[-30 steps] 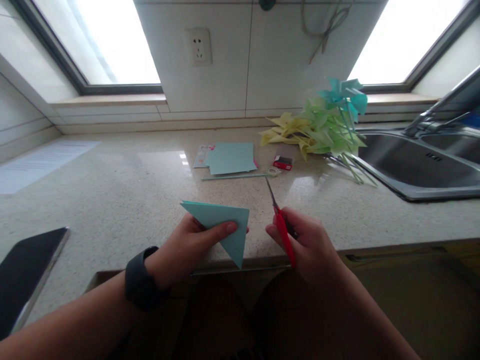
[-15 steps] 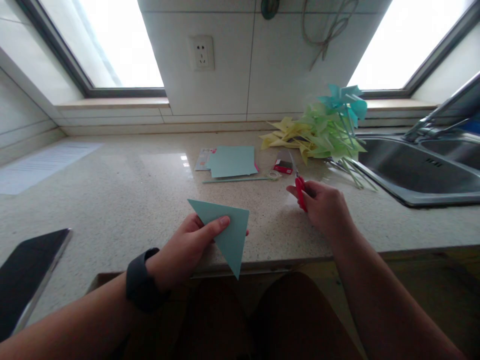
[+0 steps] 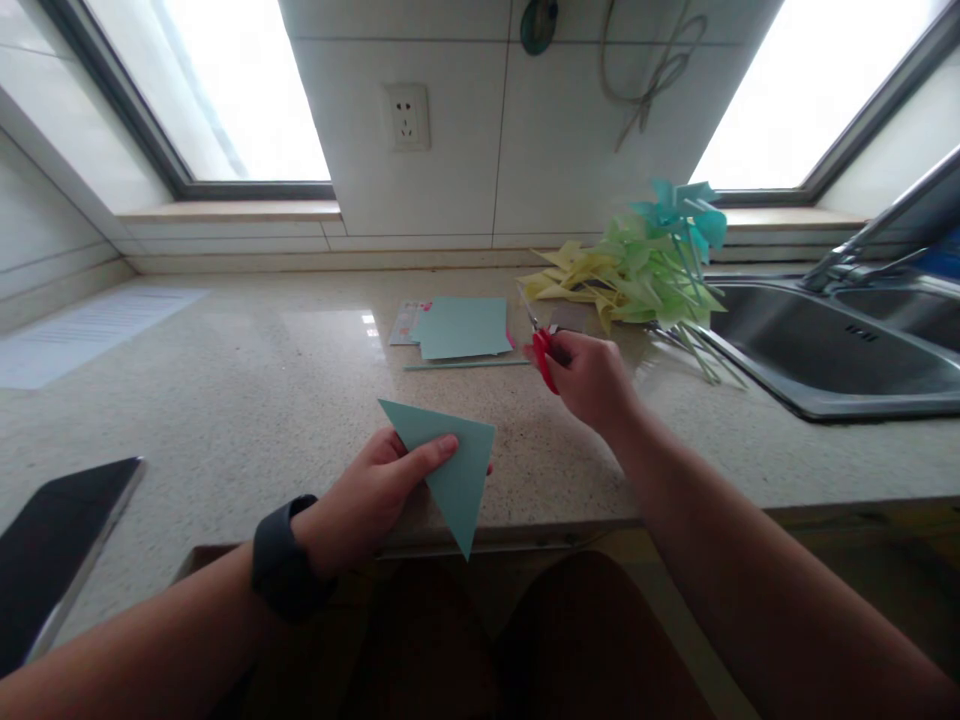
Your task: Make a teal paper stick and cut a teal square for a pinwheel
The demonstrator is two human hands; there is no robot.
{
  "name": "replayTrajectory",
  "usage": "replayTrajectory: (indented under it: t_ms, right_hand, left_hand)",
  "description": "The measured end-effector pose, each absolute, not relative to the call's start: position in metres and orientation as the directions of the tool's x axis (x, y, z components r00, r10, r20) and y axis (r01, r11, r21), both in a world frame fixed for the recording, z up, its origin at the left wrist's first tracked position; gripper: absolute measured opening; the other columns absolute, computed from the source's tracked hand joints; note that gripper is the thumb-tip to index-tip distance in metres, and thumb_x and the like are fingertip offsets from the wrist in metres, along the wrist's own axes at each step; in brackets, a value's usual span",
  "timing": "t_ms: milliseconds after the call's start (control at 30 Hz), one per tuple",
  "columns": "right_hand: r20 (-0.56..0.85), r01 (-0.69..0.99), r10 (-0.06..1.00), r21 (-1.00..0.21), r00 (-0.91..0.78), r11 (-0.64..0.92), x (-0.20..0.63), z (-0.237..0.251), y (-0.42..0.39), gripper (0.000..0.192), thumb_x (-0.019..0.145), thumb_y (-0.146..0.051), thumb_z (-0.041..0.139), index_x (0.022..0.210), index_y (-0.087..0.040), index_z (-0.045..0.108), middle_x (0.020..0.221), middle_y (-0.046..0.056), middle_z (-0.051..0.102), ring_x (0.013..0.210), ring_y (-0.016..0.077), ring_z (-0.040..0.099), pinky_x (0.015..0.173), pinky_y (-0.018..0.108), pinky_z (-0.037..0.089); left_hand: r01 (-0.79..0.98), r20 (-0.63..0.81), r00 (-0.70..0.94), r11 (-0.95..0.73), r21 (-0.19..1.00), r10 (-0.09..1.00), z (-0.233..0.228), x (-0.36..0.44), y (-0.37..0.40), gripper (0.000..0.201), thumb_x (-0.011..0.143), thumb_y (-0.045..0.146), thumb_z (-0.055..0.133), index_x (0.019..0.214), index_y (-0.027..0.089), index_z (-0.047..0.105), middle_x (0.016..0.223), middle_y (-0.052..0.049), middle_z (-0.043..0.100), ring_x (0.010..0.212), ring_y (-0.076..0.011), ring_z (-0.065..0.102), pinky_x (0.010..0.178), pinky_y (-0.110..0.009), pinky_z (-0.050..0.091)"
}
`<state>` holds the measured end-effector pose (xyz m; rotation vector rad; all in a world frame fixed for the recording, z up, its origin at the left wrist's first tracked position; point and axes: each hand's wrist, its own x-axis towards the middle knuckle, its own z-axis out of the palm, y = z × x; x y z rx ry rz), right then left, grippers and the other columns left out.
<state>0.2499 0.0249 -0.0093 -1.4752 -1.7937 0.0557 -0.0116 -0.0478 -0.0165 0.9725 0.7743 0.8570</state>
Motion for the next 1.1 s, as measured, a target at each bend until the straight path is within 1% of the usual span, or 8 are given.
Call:
replayTrajectory:
  t_ms: [167, 267, 467, 567, 633, 800, 967, 1100]
  right_hand:
    - [0.596, 0.788, 0.803, -0.491, -0.007, 0.371, 0.242, 0.004, 0.064, 0.044, 0.091, -0.051, 0.061, 0.06, -0.02, 0.053, 0.055, -0.001, 0.049, 0.053, 0.012, 0.036, 0.056, 0.03, 0.025]
    - [0.624, 0.755, 0.78, -0.531, 0.042, 0.384, 0.241, 0.009, 0.077, 0.043, 0.091, -0.049, 0.062, 0.06, -0.02, 0.053, 0.055, -0.002, 0.05, 0.053, 0.0116, 0.037, 0.055, 0.03, 0.027]
    - [0.604, 0.611, 0.777, -0.687, 0.18, 0.393, 0.247, 0.002, 0.037, 0.045, 0.097, -0.049, 0.055, 0.063, -0.02, 0.057, 0.052, -0.002, 0.055, 0.048, 0.0113, 0.047, 0.049, 0.028, 0.035]
    - [0.516, 0.396, 0.785, -0.837, 0.343, 0.377, 0.255, -0.009, -0.002, 0.036, 0.091, -0.049, 0.067, 0.07, -0.02, 0.067, 0.051, -0.003, 0.056, 0.046, 0.0113, 0.048, 0.046, 0.027, 0.037]
    - [0.497, 0.369, 0.771, -0.856, 0.399, 0.361, 0.26, -0.017, -0.024, 0.035, 0.091, -0.049, 0.068, 0.071, -0.02, 0.069, 0.053, -0.003, 0.057, 0.046, 0.0112, 0.049, 0.046, 0.027, 0.038]
    - [0.51, 0.381, 0.74, -0.851, 0.438, 0.36, 0.261, -0.024, -0.042, 0.03, 0.09, -0.044, 0.07, 0.072, -0.02, 0.069, 0.055, -0.003, 0.059, 0.048, 0.0115, 0.05, 0.048, 0.027, 0.038]
    - [0.57, 0.413, 0.738, -0.807, 0.36, 0.422, 0.253, -0.011, -0.005, 0.035, 0.09, -0.048, 0.067, 0.068, -0.02, 0.066, 0.053, -0.003, 0.057, 0.047, 0.0114, 0.049, 0.047, 0.027, 0.037]
    - [0.677, 0.569, 0.686, -0.685, 0.265, 0.456, 0.252, -0.003, 0.037, 0.04, 0.09, -0.047, 0.067, 0.06, -0.022, 0.059, 0.052, -0.003, 0.054, 0.051, 0.0121, 0.051, 0.05, 0.027, 0.039]
  left_hand:
    - [-0.248, -0.185, 0.458, 0.325, 0.913, 0.87, -0.015, -0.011, -0.048, 0.025, 0.085, 0.036, 0.078, 0.096, 0.014, 0.074, 0.089, -0.011, 0.08, 0.08, -0.0234, 0.076, 0.077, -0.033, 0.06]
    - [-0.246, -0.179, 0.476, 0.326, 0.913, 0.861, -0.017, -0.013, -0.047, 0.023, 0.087, 0.035, 0.077, 0.096, 0.014, 0.074, 0.089, -0.011, 0.081, 0.081, -0.0225, 0.076, 0.078, -0.032, 0.059]
    - [-0.261, -0.192, 0.501, 0.359, 0.896, 0.844, -0.021, -0.016, -0.046, 0.023, 0.088, 0.034, 0.076, 0.1, 0.014, 0.075, 0.098, -0.011, 0.081, 0.088, -0.022, 0.077, 0.082, -0.031, 0.06]
    - [-0.27, -0.194, 0.511, 0.37, 0.889, 0.838, -0.023, -0.017, -0.046, 0.024, 0.088, 0.033, 0.077, 0.102, 0.014, 0.075, 0.099, -0.011, 0.081, 0.091, -0.0231, 0.077, 0.082, -0.032, 0.06]
    - [-0.271, -0.194, 0.511, 0.371, 0.888, 0.838, -0.024, -0.018, -0.046, 0.023, 0.088, 0.033, 0.077, 0.101, 0.014, 0.074, 0.097, -0.011, 0.081, 0.088, -0.0224, 0.077, 0.081, -0.031, 0.061]
    - [-0.264, -0.18, 0.517, 0.356, 0.896, 0.837, -0.024, -0.018, -0.046, 0.023, 0.088, 0.033, 0.077, 0.1, 0.014, 0.074, 0.093, -0.01, 0.081, 0.084, -0.0211, 0.077, 0.08, -0.031, 0.061]
    - [-0.238, -0.172, 0.531, 0.342, 0.909, 0.829, -0.021, -0.016, -0.045, 0.023, 0.089, 0.034, 0.075, 0.101, 0.014, 0.075, 0.092, -0.011, 0.081, 0.083, -0.0209, 0.077, 0.078, -0.029, 0.061]
    - [-0.223, -0.178, 0.54, 0.343, 0.912, 0.823, -0.017, -0.015, -0.045, 0.024, 0.088, 0.035, 0.075, 0.1, 0.014, 0.076, 0.093, -0.011, 0.081, 0.086, -0.0215, 0.077, 0.078, -0.028, 0.061]
